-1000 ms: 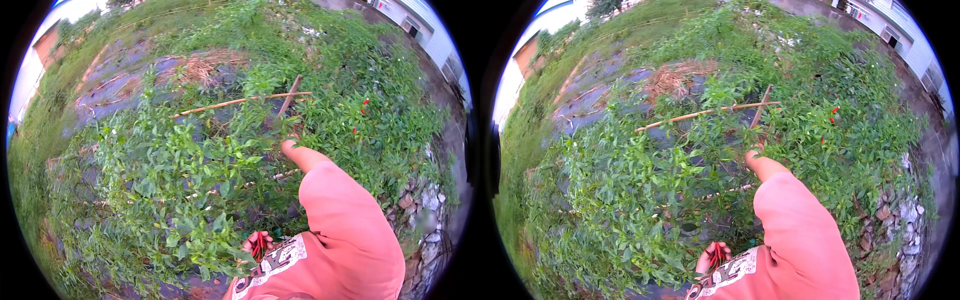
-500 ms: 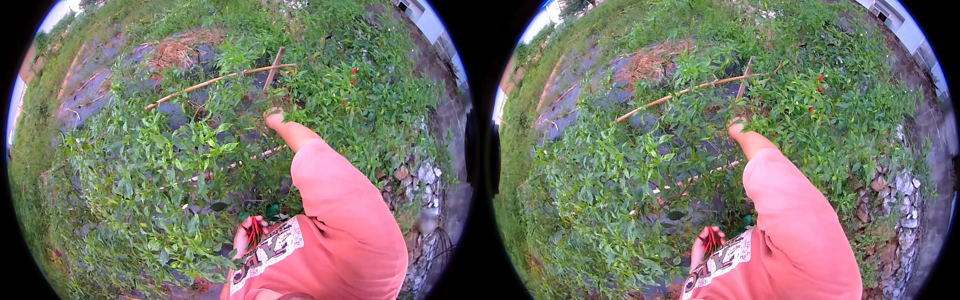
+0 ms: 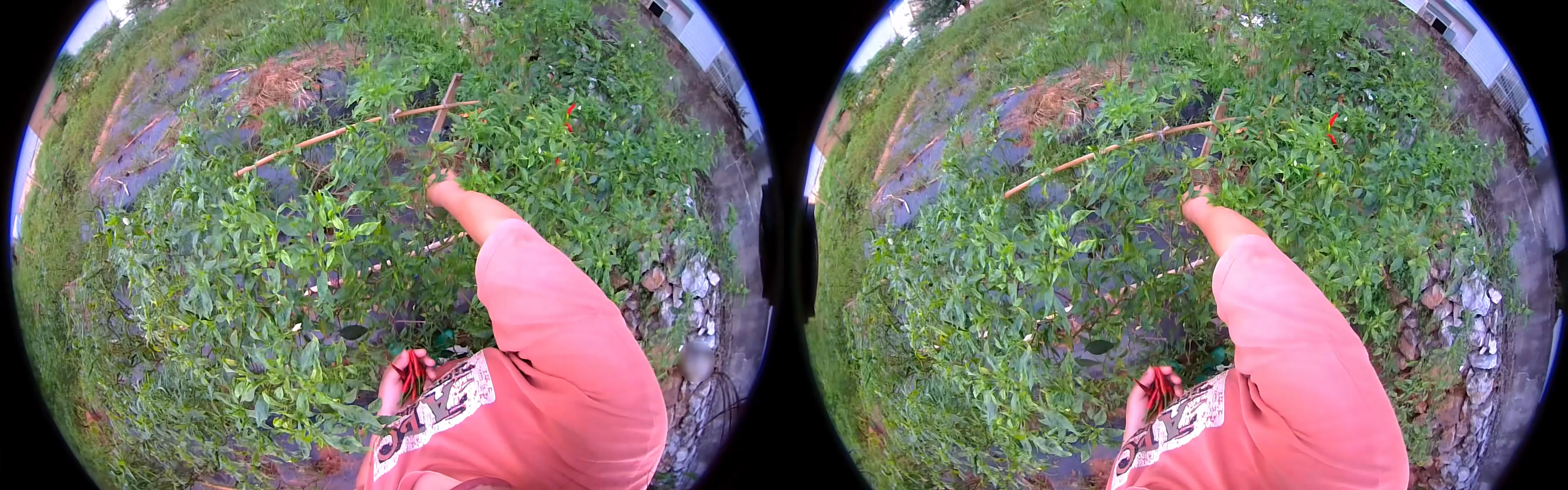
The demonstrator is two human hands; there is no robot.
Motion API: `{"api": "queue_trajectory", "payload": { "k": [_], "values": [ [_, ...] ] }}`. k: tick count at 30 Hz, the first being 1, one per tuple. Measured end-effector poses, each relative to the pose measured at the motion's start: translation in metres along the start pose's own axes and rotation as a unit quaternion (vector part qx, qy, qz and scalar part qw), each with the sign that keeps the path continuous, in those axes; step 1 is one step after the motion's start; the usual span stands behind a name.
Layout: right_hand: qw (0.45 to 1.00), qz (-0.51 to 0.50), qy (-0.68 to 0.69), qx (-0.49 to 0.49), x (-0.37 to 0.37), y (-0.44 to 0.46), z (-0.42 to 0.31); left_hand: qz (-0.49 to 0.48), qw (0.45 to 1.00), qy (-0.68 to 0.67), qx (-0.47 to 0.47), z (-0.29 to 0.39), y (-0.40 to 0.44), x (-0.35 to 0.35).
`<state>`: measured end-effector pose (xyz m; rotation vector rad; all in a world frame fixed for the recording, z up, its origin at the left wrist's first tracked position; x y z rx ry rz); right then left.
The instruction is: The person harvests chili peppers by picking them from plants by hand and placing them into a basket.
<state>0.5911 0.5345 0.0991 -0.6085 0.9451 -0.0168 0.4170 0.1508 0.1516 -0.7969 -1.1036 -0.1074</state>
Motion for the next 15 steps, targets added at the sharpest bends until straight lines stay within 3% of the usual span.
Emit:
{"api": "queue_trajectory", "payload": {
  "k": [7,15],
  "values": [
    [0.998,-0.056,0.019,-0.033,-0.035,-0.031,-0.004,0.018,0.999,-0.036,-0.012,-0.001,-0.002,0.006],
    [0.998,-0.046,-0.017,-0.042,-0.027,-0.022,-0.007,0.016,0.999,-0.036,-0.003,0.0,-0.006,0.014]
  ]
}}
Point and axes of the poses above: each hand's wrist, its own y-axis towards the middle knuckle, its own x-axis out of the palm, z = x × y, the point moved 5 cm from there along y, towards the middle knuckle, and after that the axes turned 5 degrees about z, right-handed, at the moved point
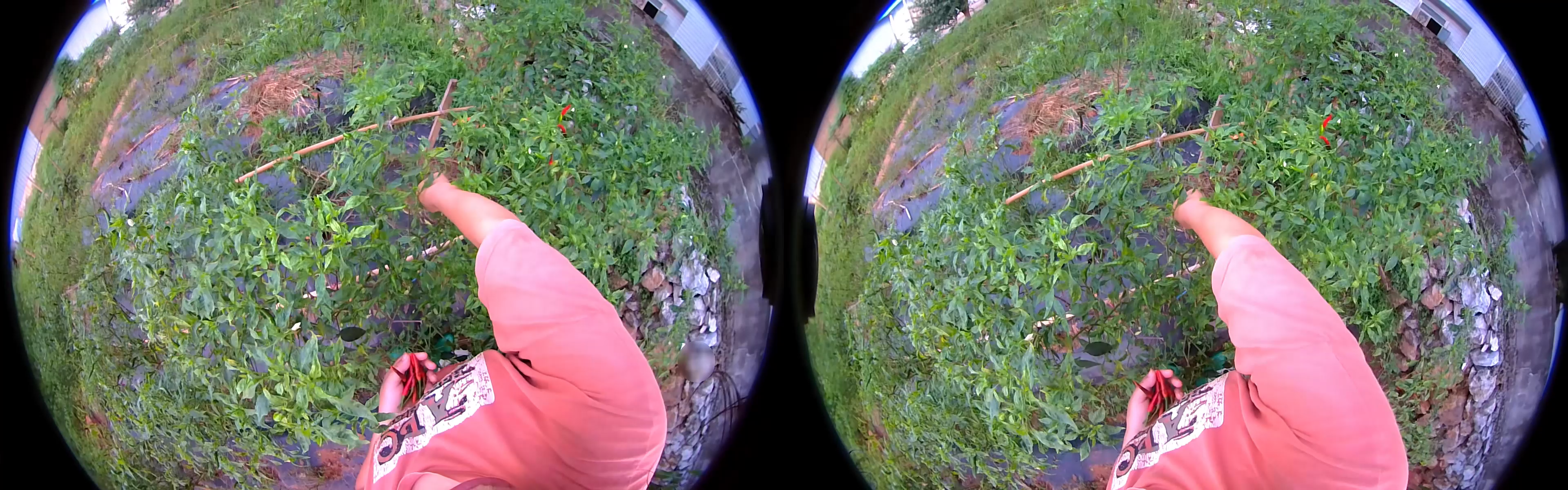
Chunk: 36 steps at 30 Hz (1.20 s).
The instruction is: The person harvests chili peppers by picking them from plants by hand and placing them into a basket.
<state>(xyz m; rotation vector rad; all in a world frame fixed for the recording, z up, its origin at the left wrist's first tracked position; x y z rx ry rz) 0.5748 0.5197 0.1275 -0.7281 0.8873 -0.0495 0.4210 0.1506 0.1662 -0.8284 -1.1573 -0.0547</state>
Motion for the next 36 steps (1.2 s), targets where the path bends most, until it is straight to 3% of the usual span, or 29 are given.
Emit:
{"api": "queue_trajectory", "payload": {
  "k": [2,5,7,9,12,15,18,22,23,27,29,33,34,36],
  "values": [
    [0.999,0.006,-0.034,0.004,0.0,0.0,0.0,-0.006,1.0,0.009,0.002,0.0,-0.001,0.0],
    [0.999,0.019,0.042,0.027,-0.006,-0.008,0.002,-0.002,1.0,0.016,-0.001,-0.003,-0.003,-0.001],
    [0.991,0.102,0.075,0.038,-0.023,-0.022,0.001,0.005,1.0,0.016,-0.003,-0.004,-0.004,-0.006],
    [0.987,0.081,0.113,0.08,-0.022,-0.016,0.004,0.005,1.0,0.026,-0.011,-0.006,-0.003,-0.008],
    [0.986,0.097,0.128,0.039,-0.024,-0.022,-0.004,0.003,0.999,0.035,-0.015,-0.006,-0.002,-0.007],
    [0.998,0.042,0.023,-0.041,-0.022,-0.043,-0.019,-0.04,0.999,0.03,-0.008,-0.003,0.002,0.0],
    [0.976,0.193,-0.02,-0.098,-0.009,-0.038,-0.028,-0.035,0.999,0.017,-0.023,-0.001,0.001,0.008],
    [0.963,0.118,-0.143,-0.195,-0.034,-0.105,-0.034,-0.072,0.996,-0.007,-0.054,0.005,0.004,0.019],
    [0.958,0.191,-0.099,-0.189,-0.042,-0.121,-0.035,-0.047,0.998,-0.018,-0.045,0.008,0.005,0.022],
    [0.869,0.413,0.128,-0.241,-0.078,-0.215,-0.057,-0.034,0.998,-0.032,-0.037,0.022,0.004,0.034],
    [0.766,0.521,0.231,-0.298,-0.091,-0.275,-0.081,0.009,0.999,-0.021,-0.039,0.029,-0.001,0.048],
    [0.669,0.553,0.336,-0.365,-0.086,-0.344,-0.128,0.028,0.995,-0.046,-0.088,0.032,-0.005,0.078],
    [0.658,0.555,0.35,-0.37,-0.08,-0.348,-0.136,-0.058,0.995,-0.036,-0.072,0.033,-0.002,0.077],
    [0.654,0.557,0.357,-0.367,-0.067,-0.346,-0.148,-0.044,0.995,-0.035,-0.08,0.027,0.005,0.072]
  ]
}}
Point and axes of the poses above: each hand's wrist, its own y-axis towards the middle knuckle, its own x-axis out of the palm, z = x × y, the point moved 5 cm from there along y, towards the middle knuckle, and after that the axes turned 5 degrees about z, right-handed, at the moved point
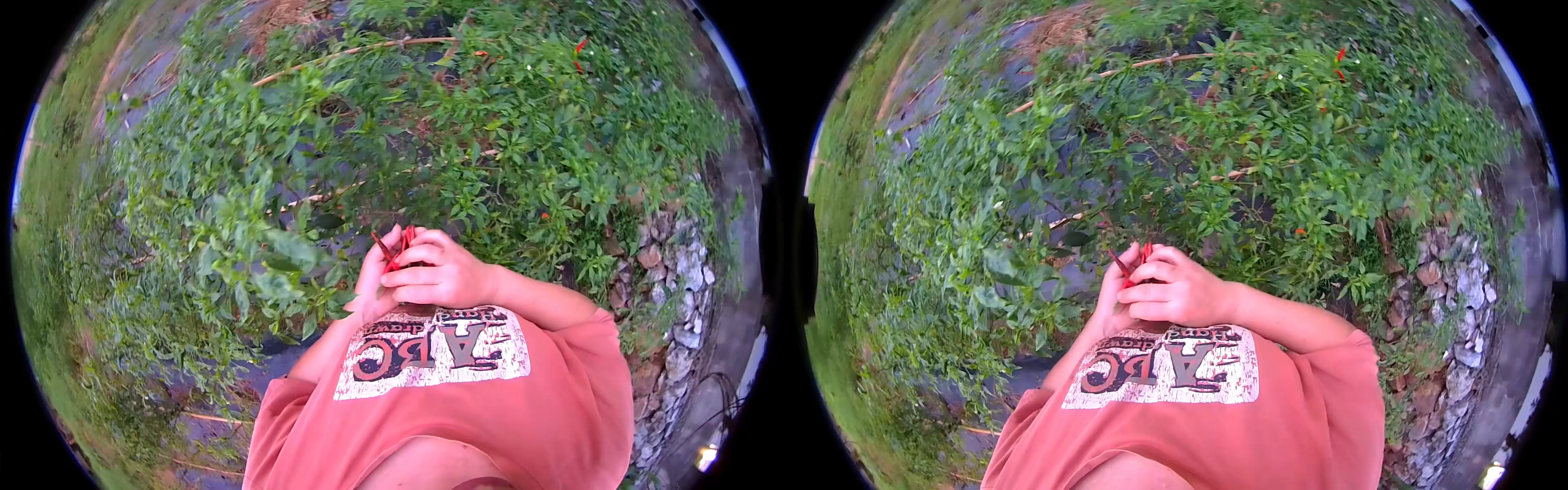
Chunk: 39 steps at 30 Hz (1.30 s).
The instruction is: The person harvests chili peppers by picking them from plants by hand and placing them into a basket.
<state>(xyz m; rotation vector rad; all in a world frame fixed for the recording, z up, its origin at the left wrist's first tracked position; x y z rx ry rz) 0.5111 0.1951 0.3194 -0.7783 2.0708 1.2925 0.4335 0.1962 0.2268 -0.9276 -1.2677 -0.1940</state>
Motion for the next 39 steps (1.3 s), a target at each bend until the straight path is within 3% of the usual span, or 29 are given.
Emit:
{"api": "queue_trajectory", "payload": {
  "k": [5,11,13,14,15,16,20,21,25,27,29,30,31,33,37,39],
  "values": [
    [0.999,0.033,-0.019,0.025,-0.005,-0.019,-0.002,0.053,0.996,-0.03,-0.064,-0.019,-0.002,0.008],
    [0.999,0.046,0.028,0.007,-0.019,-0.024,-0.001,0.032,0.995,0.081,0.044,-0.02,-0.006,0.005],
    [0.998,0.052,-0.028,0.016,-0.051,-0.018,0.006,0.006,0.982,0.181,0.06,-0.022,-0.005,0.001],
    [0.99,0.07,-0.12,-0.001,-0.075,-0.013,0.013,-0.006,0.971,0.23,0.069,-0.024,-0.004,-0.001],
    [0.978,0.087,-0.191,-0.002,-0.107,0.0,0.021,-0.018,0.994,0.032,-0.102,-0.03,0.005,-0.013],
    [0.968,0.059,-0.234,0.07,-0.136,0.007,0.046,0.026,0.995,0.054,-0.085,-0.034,0.004,-0.009],
    [0.854,-0.075,-0.351,0.376,-0.262,0.028,0.167,0.004,0.995,0.073,-0.068,-0.045,0.009,-0.003],
    [0.826,-0.091,-0.359,0.425,-0.293,0.026,0.2,-0.008,0.995,0.073,-0.06,-0.047,0.013,-0.005],
    [0.642,-0.364,-0.365,0.567,-0.327,-0.043,0.317,-0.025,0.997,0.059,-0.042,-0.056,0.021,-0.011],
    [0.628,-0.353,-0.303,0.624,-0.324,-0.085,0.352,-0.014,0.998,0.064,-0.013,-0.058,0.026,-0.022],
    [0.649,-0.323,-0.333,0.603,-0.319,-0.105,0.378,0.005,0.998,0.063,0.018,-0.06,0.028,-0.024],
    [0.688,-0.228,-0.313,0.614,-0.317,-0.113,0.386,0.013,0.998,0.053,0.028,-0.06,0.03,-0.027],
    [0.689,-0.235,-0.308,0.613,-0.314,-0.123,0.396,0.019,0.998,0.048,0.029,-0.062,0.033,-0.029],
    [0.729,-0.133,-0.29,0.606,-0.312,-0.117,0.383,0.033,0.998,0.044,0.042,-0.067,0.033,-0.027],
    [0.781,-0.15,-0.186,0.577,-0.304,-0.117,0.394,0.022,0.998,0.053,0.031,-0.072,0.043,-0.028],
    [0.778,-0.147,-0.219,0.57,-0.309,-0.116,0.392,0.063,0.994,0.075,0.04,-0.073,0.04,-0.01]
  ]
}}
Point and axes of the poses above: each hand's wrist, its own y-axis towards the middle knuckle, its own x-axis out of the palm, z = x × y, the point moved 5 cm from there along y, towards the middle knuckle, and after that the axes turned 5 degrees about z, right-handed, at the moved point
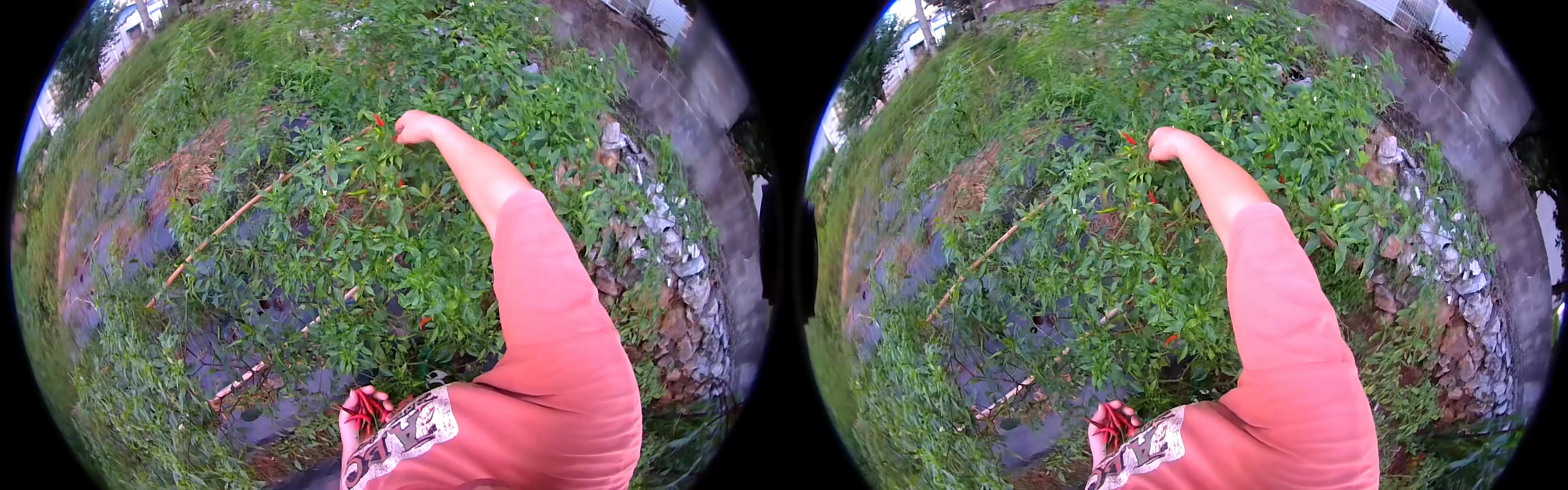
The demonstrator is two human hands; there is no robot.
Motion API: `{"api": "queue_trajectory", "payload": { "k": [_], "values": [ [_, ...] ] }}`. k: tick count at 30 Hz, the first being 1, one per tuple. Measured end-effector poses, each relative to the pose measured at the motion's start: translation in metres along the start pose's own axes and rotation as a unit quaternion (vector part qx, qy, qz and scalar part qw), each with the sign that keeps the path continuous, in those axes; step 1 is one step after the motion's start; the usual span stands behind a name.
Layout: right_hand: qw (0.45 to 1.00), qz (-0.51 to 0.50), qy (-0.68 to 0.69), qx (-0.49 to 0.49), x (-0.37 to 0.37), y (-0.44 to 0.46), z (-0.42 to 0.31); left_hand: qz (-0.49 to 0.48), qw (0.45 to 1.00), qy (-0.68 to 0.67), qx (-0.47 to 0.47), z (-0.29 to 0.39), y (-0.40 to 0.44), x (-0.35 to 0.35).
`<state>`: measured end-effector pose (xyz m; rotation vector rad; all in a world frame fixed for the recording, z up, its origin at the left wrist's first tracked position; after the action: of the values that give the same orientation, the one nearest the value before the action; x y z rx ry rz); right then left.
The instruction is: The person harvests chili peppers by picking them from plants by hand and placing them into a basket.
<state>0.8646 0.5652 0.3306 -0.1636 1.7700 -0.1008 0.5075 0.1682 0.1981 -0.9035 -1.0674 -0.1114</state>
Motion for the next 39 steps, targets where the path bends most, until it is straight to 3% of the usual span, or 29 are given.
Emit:
{"api": "queue_trajectory", "payload": {
  "k": [2,4,6,8,11,12,14,18,23,26,31,37,39],
  "values": [
    [0.995,0.024,0.035,0.089,-0.011,-0.009,0.01,0.011,1.0,0.008,0.005,0.0,0.0,0.0],
    [0.993,0.024,0.034,0.107,-0.014,-0.017,0.017,0.01,1.0,0.006,-0.001,-0.001,0.003,-0.004],
    [0.969,0.048,0.186,0.153,-0.012,-0.022,0.031,-0.024,1.0,-0.008,-0.015,-0.002,0.01,-0.01],
    [0.969,0.049,0.183,0.161,-0.012,-0.026,0.039,-0.031,0.999,-0.012,-0.016,-0.003,0.013,-0.013],
    [0.992,-0.017,-0.003,0.126,-0.016,-0.031,0.034,-0.038,0.999,-0.018,-0.015,-0.001,0.014,-0.012],
    [0.992,-0.018,-0.002,0.127,-0.022,-0.032,0.03,-0.039,0.999,-0.021,-0.015,-0.001,0.014,-0.011],
    [0.957,-0.069,-0.271,0.074,-0.03,-0.032,0.017,-0.042,0.999,-0.026,-0.021,-0.001,0.016,-0.013],
    [0.909,-0.096,-0.401,0.061,-0.03,-0.039,-0.008,-0.028,0.999,-0.02,-0.03,-0.003,0.015,-0.005],
    [0.885,-0.122,-0.448,-0.019,-0.003,-0.036,-0.016,-0.054,0.998,0.002,-0.017,-0.003,0.019,-0.012],
    [0.902,-0.111,-0.414,-0.062,0.009,-0.037,-0.021,-0.045,0.999,-0.009,-0.012,-0.004,0.015,-0.015],
    [0.927,-0.12,-0.356,-0.01,0.011,-0.043,-0.019,-0.031,0.999,-0.005,0.009,-0.004,0.009,-0.01],
    [0.869,-0.123,-0.476,-0.054,0.012,-0.053,-0.016,-0.044,0.998,-0.037,-0.001,-0.002,0.009,-0.011],
    [0.929,-0.038,-0.365,-0.047,0.013,-0.043,-0.006,-0.041,0.998,-0.049,-0.008,-0.003,0.01,-0.011]
  ]
}}
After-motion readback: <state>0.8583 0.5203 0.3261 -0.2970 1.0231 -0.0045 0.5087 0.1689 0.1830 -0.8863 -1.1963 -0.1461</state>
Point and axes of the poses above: each hand's wrist, its own y-axis towards the middle knuckle, its own x-axis out of the palm, z = x × y, the point moved 5 cm from there along y, towards the middle knuckle, and after that the axes turned 5 degrees about z, right-handed, at the moved point
